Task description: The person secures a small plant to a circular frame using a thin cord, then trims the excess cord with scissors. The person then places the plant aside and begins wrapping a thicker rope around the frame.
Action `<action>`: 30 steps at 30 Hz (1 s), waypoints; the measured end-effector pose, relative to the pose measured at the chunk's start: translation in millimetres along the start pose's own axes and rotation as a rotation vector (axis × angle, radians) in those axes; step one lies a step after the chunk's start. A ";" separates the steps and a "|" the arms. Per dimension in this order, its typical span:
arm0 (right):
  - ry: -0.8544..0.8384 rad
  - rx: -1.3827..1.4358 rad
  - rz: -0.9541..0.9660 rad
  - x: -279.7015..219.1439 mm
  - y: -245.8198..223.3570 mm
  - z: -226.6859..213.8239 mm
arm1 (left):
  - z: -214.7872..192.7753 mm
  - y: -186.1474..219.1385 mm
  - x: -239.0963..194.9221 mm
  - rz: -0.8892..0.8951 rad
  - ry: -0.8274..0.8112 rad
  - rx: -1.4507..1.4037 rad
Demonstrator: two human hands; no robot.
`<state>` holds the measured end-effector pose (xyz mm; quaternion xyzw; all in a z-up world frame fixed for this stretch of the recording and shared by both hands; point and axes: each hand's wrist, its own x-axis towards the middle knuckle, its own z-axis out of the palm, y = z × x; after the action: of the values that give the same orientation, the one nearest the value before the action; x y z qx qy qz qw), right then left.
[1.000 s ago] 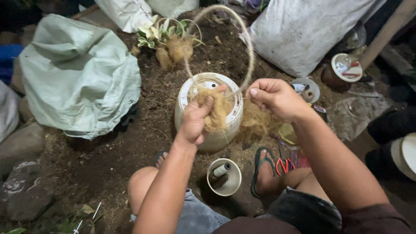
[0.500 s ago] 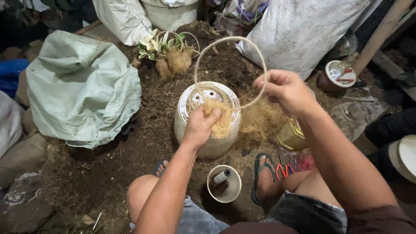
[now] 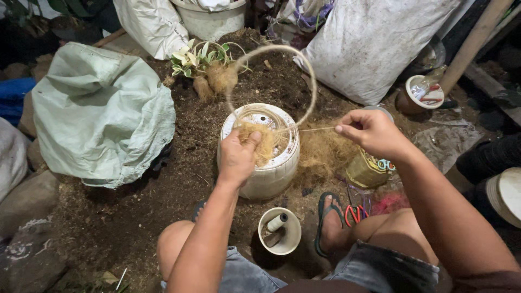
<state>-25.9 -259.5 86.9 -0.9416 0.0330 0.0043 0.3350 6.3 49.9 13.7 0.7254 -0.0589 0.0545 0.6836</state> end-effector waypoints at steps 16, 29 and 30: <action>0.105 -0.668 -0.778 -100.4 -89.8 -66.4 | 6.1 -8.5 -6.3 0.365 -0.245 0.667; 0.531 -0.877 -1.302 -83.8 -95.7 -115.8 | -9.0 72.3 -70.3 0.501 -0.888 0.898; 0.522 -0.786 -1.248 -72.0 -95.4 -111.5 | -8.2 77.5 -78.0 0.575 -0.893 0.809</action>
<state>-93.1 -251.8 235.7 -0.8060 -0.4290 -0.3951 -0.1011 -83.0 54.5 78.0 0.8331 -0.5022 -0.0533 0.2257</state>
